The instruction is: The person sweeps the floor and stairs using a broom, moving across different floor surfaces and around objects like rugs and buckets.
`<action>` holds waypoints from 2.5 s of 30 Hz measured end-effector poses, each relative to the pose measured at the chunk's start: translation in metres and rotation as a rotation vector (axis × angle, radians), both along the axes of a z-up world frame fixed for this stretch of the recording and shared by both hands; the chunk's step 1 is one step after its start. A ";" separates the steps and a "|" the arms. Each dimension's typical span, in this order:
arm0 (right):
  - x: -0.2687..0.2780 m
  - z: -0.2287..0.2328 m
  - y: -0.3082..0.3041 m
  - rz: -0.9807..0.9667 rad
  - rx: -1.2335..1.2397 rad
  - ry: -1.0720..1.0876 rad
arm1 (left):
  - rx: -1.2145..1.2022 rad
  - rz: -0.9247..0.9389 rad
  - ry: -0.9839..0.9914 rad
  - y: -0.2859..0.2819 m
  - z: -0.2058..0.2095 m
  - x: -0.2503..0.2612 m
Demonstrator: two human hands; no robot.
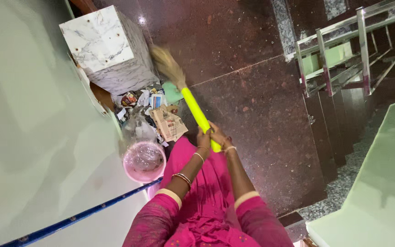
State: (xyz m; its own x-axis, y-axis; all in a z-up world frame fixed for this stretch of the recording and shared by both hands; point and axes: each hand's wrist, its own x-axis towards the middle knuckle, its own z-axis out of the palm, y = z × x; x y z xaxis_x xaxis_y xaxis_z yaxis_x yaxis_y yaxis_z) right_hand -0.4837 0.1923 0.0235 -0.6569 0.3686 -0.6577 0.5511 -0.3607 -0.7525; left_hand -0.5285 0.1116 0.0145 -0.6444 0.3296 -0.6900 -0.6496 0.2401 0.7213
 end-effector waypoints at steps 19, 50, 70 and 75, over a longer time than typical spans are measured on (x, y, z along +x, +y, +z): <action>-0.091 -0.079 0.073 -0.261 -0.220 0.172 | -0.210 -0.271 0.086 0.088 -0.049 -0.103; -0.307 -0.065 0.392 0.424 -0.008 -0.337 | 0.335 0.509 -0.533 0.387 -0.049 -0.275; -0.343 -0.022 0.486 -0.068 0.086 0.113 | 0.284 0.155 -0.175 0.490 -0.029 -0.341; -0.455 -0.041 0.494 -0.240 -0.104 -0.184 | 0.233 0.153 -0.215 0.509 -0.039 -0.454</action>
State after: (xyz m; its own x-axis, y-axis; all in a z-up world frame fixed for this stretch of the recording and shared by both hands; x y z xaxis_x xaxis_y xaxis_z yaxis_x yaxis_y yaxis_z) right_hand -0.9386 0.6863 -0.0170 -0.4260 0.4229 -0.7998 0.5644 -0.5667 -0.6003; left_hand -0.9828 0.6209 -0.0248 -0.5470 0.4050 -0.7327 -0.8082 -0.0271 0.5883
